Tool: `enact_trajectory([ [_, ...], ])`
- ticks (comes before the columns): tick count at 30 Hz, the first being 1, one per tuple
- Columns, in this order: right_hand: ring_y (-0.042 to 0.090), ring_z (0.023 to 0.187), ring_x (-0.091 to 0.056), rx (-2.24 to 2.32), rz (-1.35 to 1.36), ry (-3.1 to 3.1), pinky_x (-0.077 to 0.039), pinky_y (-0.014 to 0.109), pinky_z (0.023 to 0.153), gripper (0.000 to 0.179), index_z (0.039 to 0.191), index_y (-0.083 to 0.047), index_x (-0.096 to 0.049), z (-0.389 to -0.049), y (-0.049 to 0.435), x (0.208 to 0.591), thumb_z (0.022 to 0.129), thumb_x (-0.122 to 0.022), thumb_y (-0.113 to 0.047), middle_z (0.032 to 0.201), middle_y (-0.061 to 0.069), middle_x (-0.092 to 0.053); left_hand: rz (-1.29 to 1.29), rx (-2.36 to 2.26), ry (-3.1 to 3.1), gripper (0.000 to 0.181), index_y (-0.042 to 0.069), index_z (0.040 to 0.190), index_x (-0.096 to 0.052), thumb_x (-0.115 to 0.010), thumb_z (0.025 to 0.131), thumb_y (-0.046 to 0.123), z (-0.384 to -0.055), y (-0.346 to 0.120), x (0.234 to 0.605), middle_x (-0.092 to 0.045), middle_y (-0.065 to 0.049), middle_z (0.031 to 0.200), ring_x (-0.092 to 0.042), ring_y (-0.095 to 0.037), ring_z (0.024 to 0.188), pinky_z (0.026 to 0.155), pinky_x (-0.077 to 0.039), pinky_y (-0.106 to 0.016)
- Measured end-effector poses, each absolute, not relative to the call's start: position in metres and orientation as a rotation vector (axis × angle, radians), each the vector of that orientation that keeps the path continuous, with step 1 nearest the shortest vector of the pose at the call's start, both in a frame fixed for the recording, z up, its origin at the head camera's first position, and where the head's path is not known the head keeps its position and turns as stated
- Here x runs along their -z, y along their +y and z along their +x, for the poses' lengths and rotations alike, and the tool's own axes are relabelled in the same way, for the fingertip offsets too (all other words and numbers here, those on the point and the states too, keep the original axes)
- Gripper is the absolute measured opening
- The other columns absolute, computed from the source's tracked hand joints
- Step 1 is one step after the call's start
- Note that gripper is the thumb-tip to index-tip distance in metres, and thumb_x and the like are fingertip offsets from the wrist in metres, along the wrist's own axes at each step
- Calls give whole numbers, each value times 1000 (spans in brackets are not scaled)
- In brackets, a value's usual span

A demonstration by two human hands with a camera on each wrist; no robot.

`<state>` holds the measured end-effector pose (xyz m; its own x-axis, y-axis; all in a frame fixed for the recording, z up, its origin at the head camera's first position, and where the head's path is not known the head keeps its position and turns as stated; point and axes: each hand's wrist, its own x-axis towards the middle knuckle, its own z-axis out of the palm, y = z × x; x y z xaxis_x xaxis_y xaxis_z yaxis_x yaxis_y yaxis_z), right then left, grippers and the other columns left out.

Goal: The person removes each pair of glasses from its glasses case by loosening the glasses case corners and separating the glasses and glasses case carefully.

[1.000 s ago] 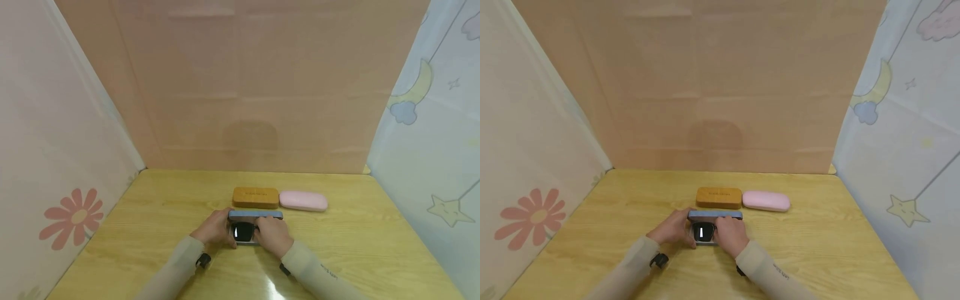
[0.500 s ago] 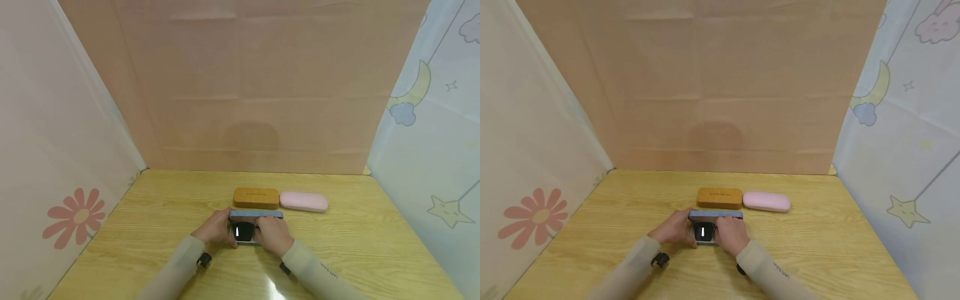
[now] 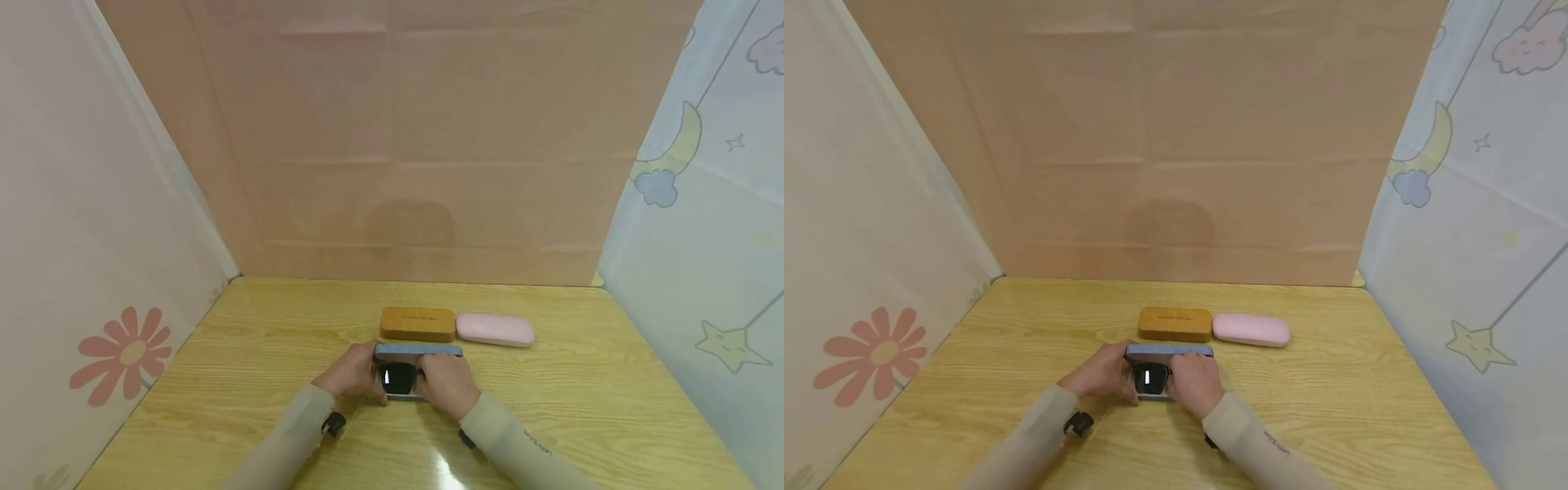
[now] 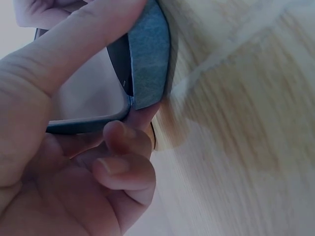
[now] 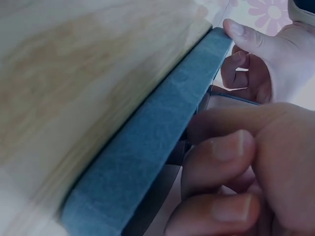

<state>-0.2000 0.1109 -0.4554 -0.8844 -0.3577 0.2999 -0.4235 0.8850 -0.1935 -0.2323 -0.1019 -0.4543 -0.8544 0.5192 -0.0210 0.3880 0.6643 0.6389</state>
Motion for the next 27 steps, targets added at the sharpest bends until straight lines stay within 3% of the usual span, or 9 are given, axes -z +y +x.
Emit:
enact_trajectory([
  [7, 10, 47, -45, -307, 555, -2769, -36, 34, 38, 28, 55, -17, -54, -202, 108, 460, 74, -71, -7, 52, -3, -52, 704, -977, 2652, 81, 8, 127, -57, -99, 58, 16, -231, -100, 453, -68, -3, 116, -61, -18, 104, 94, -50, -40],
  [19, 10, 47, -42, -229, 604, -2749, -37, 33, 39, 23, 60, -18, -59, -205, 111, 453, 75, -73, -9, 54, -4, -52, 749, -980, 2653, 78, 10, 124, -58, -99, 58, 15, -237, -100, 457, -67, -1, 113, -60, -16, 100, 91, -50, -38],
  [27, 7, 47, -33, -261, 626, -2774, -30, 27, 37, 28, 56, -19, -57, -201, 114, 446, 77, -71, -7, 50, -8, -42, 737, -988, 2628, 79, 11, 125, -56, -99, 59, 15, -236, -102, 458, -65, 0, 118, -59, -19, 108, 96, -48, -42],
])
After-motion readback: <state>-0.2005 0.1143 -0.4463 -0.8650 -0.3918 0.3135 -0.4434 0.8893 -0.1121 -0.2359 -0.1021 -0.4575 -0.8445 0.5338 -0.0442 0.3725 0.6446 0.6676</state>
